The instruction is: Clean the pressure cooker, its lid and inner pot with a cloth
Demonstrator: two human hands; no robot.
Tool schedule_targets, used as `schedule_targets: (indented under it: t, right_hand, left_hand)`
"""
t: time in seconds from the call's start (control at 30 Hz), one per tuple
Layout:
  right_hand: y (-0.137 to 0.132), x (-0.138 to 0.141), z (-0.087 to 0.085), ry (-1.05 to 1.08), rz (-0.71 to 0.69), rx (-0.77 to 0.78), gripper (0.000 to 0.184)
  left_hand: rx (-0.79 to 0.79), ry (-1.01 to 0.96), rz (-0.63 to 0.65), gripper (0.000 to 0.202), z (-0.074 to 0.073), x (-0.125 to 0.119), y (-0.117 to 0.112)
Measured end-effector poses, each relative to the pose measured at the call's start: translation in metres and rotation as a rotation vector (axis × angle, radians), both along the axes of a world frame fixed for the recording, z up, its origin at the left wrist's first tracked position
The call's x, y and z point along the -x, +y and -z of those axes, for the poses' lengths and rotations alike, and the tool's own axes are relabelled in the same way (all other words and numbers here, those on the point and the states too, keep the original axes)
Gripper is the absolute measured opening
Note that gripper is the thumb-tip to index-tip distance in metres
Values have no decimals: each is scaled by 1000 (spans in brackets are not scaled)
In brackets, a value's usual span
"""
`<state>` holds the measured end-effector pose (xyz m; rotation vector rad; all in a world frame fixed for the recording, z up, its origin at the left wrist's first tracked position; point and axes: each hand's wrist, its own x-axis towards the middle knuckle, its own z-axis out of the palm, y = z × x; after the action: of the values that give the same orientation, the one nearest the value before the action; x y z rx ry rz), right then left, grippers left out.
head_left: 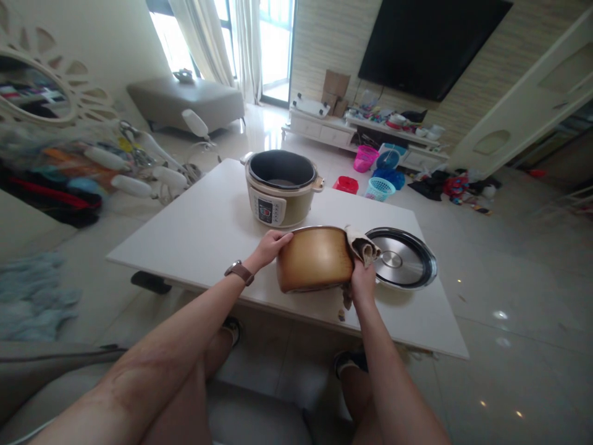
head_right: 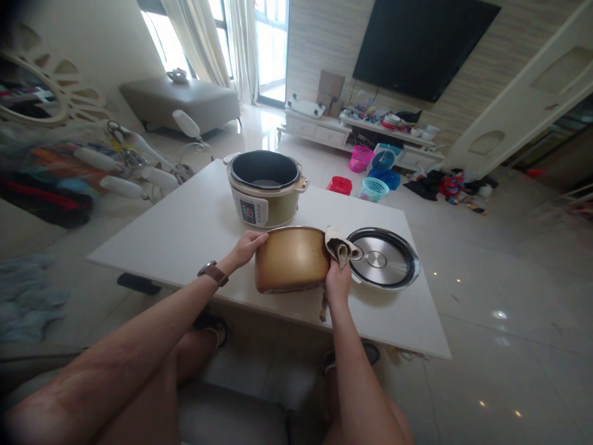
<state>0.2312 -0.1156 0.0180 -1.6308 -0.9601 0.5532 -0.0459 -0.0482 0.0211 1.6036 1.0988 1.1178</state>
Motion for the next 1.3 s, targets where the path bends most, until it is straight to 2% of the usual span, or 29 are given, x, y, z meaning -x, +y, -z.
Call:
schedule_targets:
  t: [0.1,0.17,0.33,0.43,0.53,0.63,0.7,0.8,0.93,1.13,1.23,1.3]
  right_hand:
    - [0,4,-3,16,-3,21,56]
    - [-1,7,-4,18,-25,0,54]
    - [-8,18,-8,-105,-79,-111,45]
    - [-19,26,-15,-299,-137,-181,41]
    - [-32,35,-25,-582,-261,-285,43]
    - [-43,42,-36,-834,-460,-361,56]
    - [-45,42,-39,-899,-531,-352,65]
    - [-39,39,-39,-802,-481,-329,63]
    - [-24,29,-29,-452,-289,-272,52]
    - [-1,7,-2,77,-54,-113,42]
    - [6,-2,11,200,-29,-97,45]
    - [8,-5,16,227,-33,-93,46]
  left_hand:
    - [-57,0,7,52,-16,1,-2]
    - [-32,19,-2,52,-22,-1,-5]
    - [63,50,-48,56,-19,-8,-9]
    - [75,61,-44,57,-16,-9,-7]
    - [62,65,-56,54,-14,-9,-4]
    - [24,64,-68,51,-11,-9,-3]
    - [9,63,-88,52,-9,-9,-2]
    - [49,25,-99,55,-8,-8,-4]
    - [68,-37,-112,60,-2,-8,-8]
    - [44,-95,-186,64,21,-9,-7]
    - [32,-84,-184,63,26,-7,-3]
    - [-11,-59,-146,59,20,-6,-2]
